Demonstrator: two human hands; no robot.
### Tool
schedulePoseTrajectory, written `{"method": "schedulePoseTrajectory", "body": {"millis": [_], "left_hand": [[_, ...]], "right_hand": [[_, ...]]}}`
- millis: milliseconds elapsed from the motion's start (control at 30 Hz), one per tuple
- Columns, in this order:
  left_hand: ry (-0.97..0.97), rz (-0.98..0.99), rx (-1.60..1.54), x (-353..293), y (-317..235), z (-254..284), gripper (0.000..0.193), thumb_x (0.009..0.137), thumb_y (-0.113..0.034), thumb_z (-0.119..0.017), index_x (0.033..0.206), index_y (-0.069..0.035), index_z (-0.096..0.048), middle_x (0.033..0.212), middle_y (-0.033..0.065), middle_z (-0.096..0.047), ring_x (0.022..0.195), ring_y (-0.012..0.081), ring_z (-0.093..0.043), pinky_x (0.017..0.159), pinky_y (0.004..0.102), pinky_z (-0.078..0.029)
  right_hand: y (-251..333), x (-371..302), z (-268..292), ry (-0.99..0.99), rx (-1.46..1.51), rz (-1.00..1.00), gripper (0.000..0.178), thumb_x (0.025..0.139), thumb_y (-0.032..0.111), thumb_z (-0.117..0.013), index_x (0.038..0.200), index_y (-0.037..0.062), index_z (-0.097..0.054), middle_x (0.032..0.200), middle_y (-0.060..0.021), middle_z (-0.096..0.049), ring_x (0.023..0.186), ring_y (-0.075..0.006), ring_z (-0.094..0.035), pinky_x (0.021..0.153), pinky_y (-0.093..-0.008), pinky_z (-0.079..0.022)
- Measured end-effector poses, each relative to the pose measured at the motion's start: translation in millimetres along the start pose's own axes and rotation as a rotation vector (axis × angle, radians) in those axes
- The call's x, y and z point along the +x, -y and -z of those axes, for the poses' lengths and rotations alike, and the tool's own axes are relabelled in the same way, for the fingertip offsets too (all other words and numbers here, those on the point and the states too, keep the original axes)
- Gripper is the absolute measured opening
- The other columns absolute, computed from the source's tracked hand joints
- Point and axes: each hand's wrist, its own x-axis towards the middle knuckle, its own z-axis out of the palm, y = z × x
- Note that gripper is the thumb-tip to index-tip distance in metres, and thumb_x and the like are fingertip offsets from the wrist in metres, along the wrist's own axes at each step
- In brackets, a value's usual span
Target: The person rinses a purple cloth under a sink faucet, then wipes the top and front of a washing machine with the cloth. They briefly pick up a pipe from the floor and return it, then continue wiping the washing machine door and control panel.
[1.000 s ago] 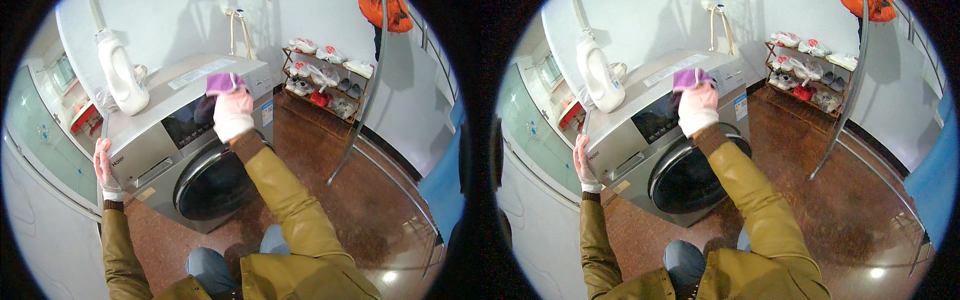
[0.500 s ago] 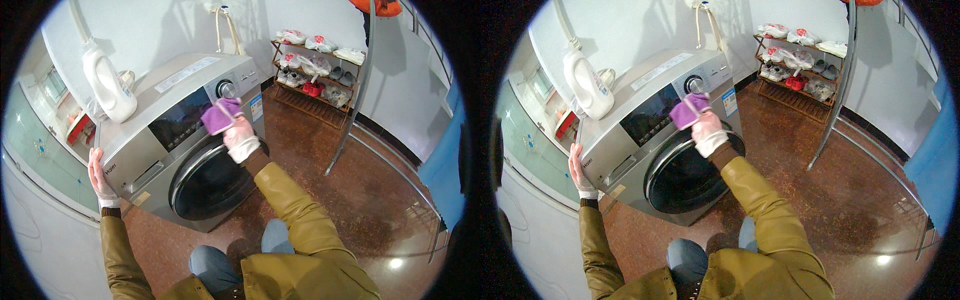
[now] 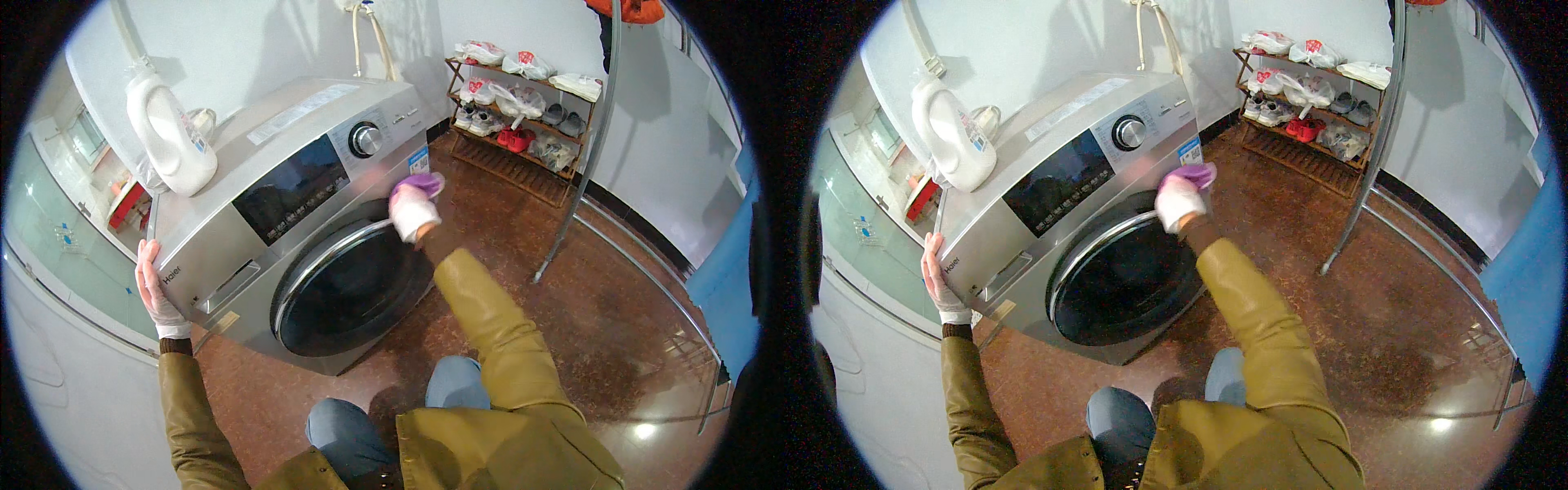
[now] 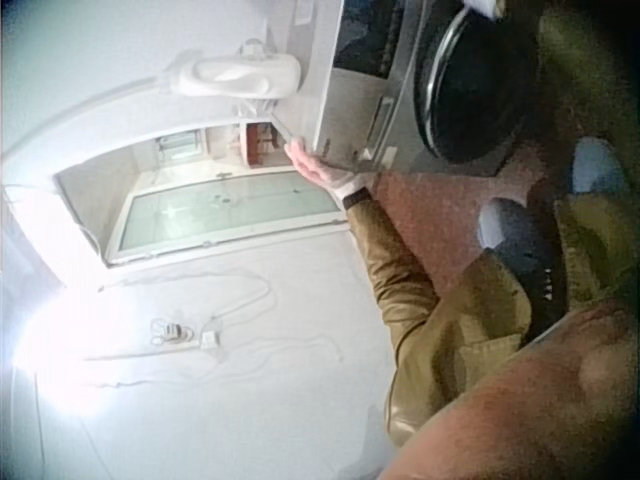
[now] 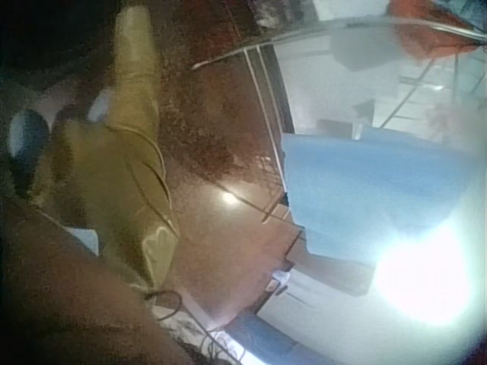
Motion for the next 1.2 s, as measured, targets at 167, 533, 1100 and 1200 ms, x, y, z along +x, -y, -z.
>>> {"method": "schedulePoseTrajectory", "body": {"millis": [167,533,1100,1200], "left_hand": [[0.017,-0.024,0.094,2,-2,2,0.052,0.108,-0.037,-0.038,0.131,0.000,-0.066,0.144,0.0130,-0.059,0.150,0.0319,-0.038,0.125,0.0469,-0.023],[0.038,-0.143,0.191,1,2,5,0.045,0.109,-0.028,-0.039,0.133,-0.003,-0.066,0.144,0.0128,-0.059,0.148,0.0303,-0.042,0.124,0.0436,-0.027],[-0.043,-0.012,-0.044,-1,15,6,0.041,0.108,-0.037,-0.050,0.123,-0.005,-0.071,0.135,0.0104,-0.066,0.144,0.0293,-0.046,0.121,0.0407,-0.030],[-0.054,-0.015,0.003,3,14,8,0.039,0.107,-0.034,-0.053,0.119,-0.004,-0.072,0.131,0.0102,-0.068,0.141,0.0280,-0.049,0.119,0.0412,-0.032]], "right_hand": [[5,-14,23,-0.159,0.342,-0.371,0.025,0.089,0.023,-0.066,0.103,0.0091,-0.081,0.105,-0.0111,-0.078,0.099,-0.0324,-0.072,0.084,-0.0496,-0.056],[-20,1,-77,-0.121,1.451,-0.727,0.026,0.088,0.026,-0.076,0.099,0.0026,-0.072,0.090,-0.0114,-0.074,0.084,-0.0274,-0.068,0.083,-0.0393,-0.054],[28,-95,32,-0.568,1.862,-0.346,0.033,0.099,0.018,-0.062,0.126,0.0004,-0.060,0.116,-0.0153,-0.066,0.098,-0.0245,-0.068,0.083,-0.0343,-0.058],[36,-127,36,-0.574,1.815,-0.320,0.030,0.097,0.014,-0.063,0.124,0.0007,-0.060,0.116,-0.0163,-0.065,0.101,-0.0275,-0.064,0.092,-0.0398,-0.054]]}}
